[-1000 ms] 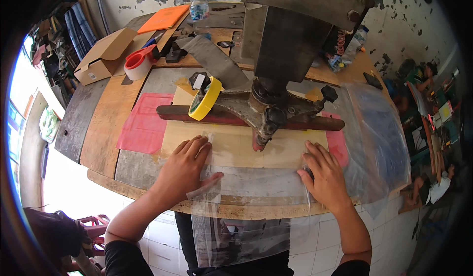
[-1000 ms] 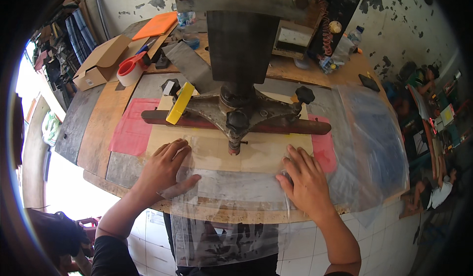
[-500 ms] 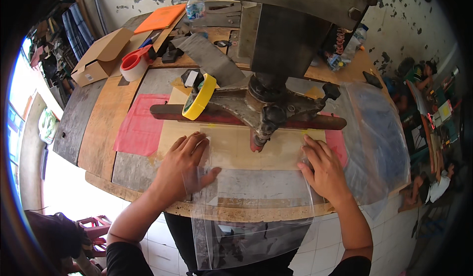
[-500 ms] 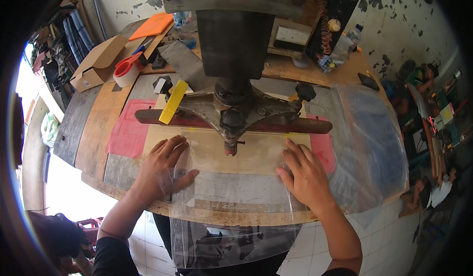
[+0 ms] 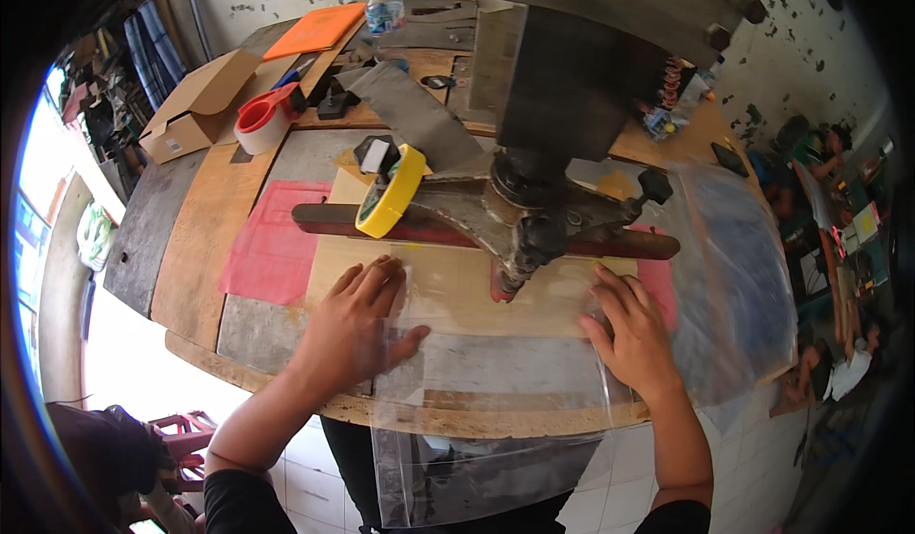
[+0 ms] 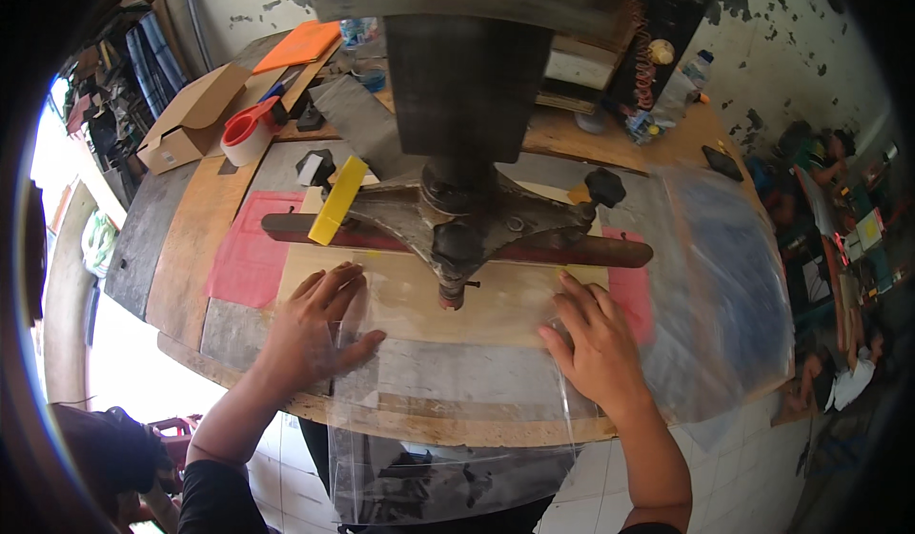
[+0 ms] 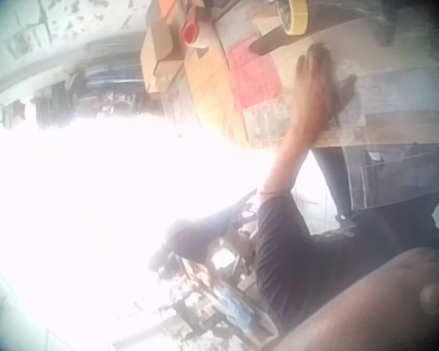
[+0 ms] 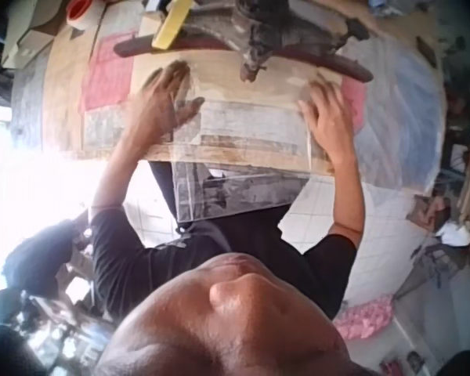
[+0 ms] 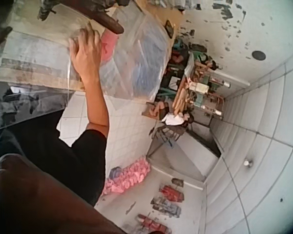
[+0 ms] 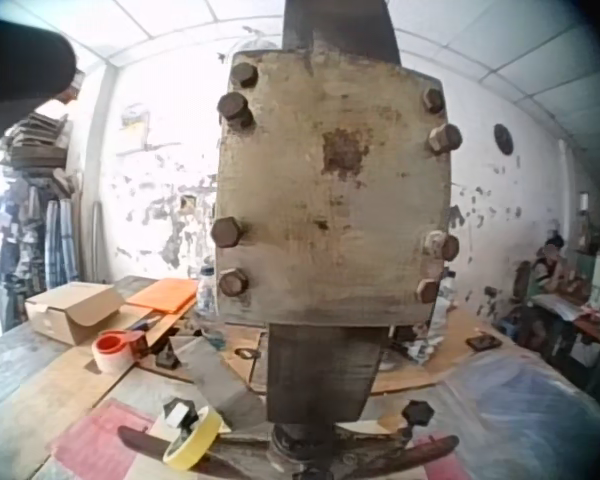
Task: The person unfolds and opens a transparent plastic sheet by hand, then aligns and smooths it flat onto the workbench beneath the press machine.
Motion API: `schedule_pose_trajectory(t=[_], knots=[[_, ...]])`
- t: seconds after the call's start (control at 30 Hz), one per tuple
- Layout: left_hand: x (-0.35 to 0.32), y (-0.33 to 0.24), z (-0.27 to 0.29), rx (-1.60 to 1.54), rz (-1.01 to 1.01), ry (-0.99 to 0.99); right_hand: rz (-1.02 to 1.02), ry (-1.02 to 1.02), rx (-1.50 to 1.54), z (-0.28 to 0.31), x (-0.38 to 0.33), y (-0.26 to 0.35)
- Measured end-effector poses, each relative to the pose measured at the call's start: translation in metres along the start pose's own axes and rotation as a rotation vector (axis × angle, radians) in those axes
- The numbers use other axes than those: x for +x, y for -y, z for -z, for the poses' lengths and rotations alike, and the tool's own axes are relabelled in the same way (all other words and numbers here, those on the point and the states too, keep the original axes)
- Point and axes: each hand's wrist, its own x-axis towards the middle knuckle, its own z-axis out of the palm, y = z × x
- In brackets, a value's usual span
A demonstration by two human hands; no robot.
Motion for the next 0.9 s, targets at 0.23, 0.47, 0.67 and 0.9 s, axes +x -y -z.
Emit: schedule_pose_trajectory(t=[0.23,0.47,0.67,0.9], knots=[[-0.001,-0.002,-0.004,0.009,-0.044,-0.009,-0.044,0.02,0.037,0.004,-0.001,0.002],[0.0,0.001,-0.005,-0.017,-0.025,-0.015,-0.061,0.035,0.013,0.005,0.001,0.005],[0.001,0.003,-0.005,-0.03,-0.04,-0.007,-0.081,0.047,0.021,0.006,0.003,0.008],[0.002,0.004,-0.005,-0.029,-0.037,0.002,-0.088,0.048,0.017,0.005,0.001,0.008]])
